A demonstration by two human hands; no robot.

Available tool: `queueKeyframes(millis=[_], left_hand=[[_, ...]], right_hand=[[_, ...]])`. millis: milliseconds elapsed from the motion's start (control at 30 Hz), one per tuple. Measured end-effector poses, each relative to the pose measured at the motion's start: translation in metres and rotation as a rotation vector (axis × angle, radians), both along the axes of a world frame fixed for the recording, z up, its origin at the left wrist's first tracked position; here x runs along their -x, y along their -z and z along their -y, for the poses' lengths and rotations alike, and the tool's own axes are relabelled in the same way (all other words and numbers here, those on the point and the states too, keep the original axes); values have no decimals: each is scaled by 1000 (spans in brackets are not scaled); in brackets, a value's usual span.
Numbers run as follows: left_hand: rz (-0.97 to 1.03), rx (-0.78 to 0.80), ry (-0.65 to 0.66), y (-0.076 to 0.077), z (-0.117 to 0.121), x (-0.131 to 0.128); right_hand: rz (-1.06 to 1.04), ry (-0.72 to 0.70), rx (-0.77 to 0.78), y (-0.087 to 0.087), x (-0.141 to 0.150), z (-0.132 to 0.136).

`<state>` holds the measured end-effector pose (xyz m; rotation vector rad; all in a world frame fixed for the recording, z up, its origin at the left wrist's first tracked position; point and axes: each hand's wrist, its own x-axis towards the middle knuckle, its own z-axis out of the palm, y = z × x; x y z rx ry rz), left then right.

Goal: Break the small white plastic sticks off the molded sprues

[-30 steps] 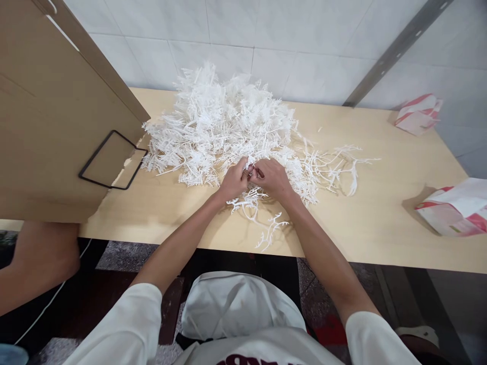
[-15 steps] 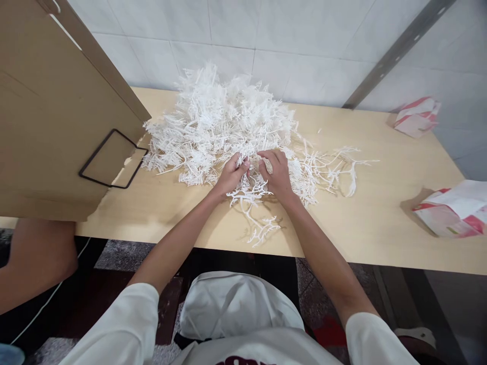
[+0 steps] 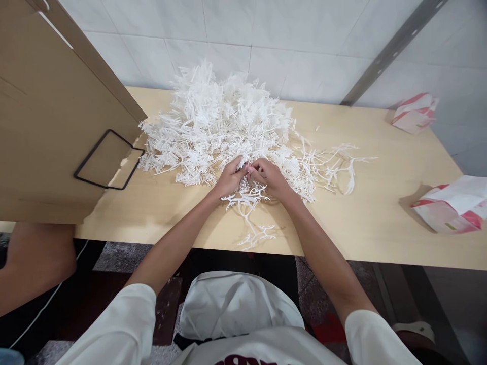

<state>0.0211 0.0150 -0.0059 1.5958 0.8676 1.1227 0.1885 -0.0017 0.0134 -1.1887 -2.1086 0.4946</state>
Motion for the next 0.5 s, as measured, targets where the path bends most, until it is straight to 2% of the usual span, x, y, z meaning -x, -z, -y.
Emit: queueKeyframes(millis=[100, 200, 300, 400, 500], left_hand=[[-18, -17, -5, 1, 0, 1], [-39, -44, 51, 2, -2, 3], [-45, -62, 77, 4, -5, 3], [-104, -98, -7, 6, -6, 1], [-212, -143, -134, 7, -2, -2]], right_hand=[[66, -43, -30, -1, -3, 0], [72, -132, -13, -3, -4, 1], [47, -114, 1, 0, 0, 1], [49, -12, -48, 8, 7, 0], [105, 23, -170, 16, 12, -2]])
